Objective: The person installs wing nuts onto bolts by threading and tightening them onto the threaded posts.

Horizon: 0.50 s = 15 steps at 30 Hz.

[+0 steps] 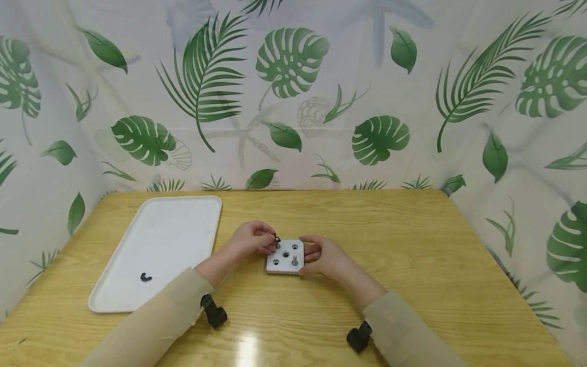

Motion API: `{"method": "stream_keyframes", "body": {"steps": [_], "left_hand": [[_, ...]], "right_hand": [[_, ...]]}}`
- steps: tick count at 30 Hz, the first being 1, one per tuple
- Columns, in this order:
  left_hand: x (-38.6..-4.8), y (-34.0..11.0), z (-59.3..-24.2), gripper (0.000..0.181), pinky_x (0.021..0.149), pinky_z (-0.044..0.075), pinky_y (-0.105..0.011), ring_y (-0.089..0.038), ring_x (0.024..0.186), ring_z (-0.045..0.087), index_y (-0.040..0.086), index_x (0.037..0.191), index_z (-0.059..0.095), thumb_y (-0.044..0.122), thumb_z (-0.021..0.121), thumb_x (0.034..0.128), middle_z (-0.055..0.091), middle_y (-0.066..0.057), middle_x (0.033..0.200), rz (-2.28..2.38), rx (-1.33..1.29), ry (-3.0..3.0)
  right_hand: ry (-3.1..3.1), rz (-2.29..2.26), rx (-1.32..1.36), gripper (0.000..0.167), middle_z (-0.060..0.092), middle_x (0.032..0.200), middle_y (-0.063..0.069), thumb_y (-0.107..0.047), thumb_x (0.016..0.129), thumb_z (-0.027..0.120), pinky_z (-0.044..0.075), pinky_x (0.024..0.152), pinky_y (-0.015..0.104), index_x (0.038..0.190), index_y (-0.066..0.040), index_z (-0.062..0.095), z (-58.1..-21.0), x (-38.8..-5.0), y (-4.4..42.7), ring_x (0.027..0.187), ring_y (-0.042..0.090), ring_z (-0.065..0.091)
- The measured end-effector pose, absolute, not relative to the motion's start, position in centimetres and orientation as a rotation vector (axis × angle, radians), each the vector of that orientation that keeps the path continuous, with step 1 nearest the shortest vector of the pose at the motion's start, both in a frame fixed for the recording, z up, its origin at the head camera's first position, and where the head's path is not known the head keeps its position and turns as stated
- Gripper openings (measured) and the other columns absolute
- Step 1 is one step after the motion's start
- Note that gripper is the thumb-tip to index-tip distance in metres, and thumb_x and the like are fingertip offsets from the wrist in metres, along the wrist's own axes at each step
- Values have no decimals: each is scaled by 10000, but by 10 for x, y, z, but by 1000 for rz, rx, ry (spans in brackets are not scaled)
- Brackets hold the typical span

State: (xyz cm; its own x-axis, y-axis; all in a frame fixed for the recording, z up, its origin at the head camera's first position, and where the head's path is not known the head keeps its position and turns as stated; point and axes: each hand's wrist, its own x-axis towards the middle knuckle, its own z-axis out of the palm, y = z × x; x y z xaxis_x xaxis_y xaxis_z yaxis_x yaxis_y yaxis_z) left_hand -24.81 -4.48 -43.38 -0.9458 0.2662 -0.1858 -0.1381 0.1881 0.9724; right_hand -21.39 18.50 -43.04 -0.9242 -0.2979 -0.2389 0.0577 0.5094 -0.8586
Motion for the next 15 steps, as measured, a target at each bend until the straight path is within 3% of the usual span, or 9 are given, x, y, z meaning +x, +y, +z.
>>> {"method": "stream_keyframes", "body": {"steps": [7, 12, 15], "left_hand": [[-248, -45, -433, 137, 745, 649, -264, -96, 724, 671, -79, 1130, 687, 9, 643, 1034, 734, -144, 929, 1813, 113, 2167], [-247, -46, -433, 183, 780, 649, -279, -106, 758, 678, -86, 1155, 695, 16, 631, 1018, 746, -181, 1020, 1820, 142, 2148], [-246, -46, -433, 216, 777, 645, -275, -98, 749, 672, -77, 1171, 698, 64, 680, 1008, 729, -130, 981, 1807, 160, 2148]], "right_hand": [[2398, -1371, -192, 855, 649, 1329, 269, 42, 840, 865, 605, 889, 297, 1580, 36, 436, -430, -213, 184, 1161, 307, 694], [2400, -1368, -187, 856, 650, 1331, 267, 39, 838, 867, 603, 894, 298, 1578, 34, 439, -429, -213, 183, 1162, 304, 695], [2407, -1360, -185, 851, 654, 1333, 266, 35, 839, 867, 605, 899, 303, 1576, 33, 443, -428, -212, 182, 1160, 303, 699]]}}
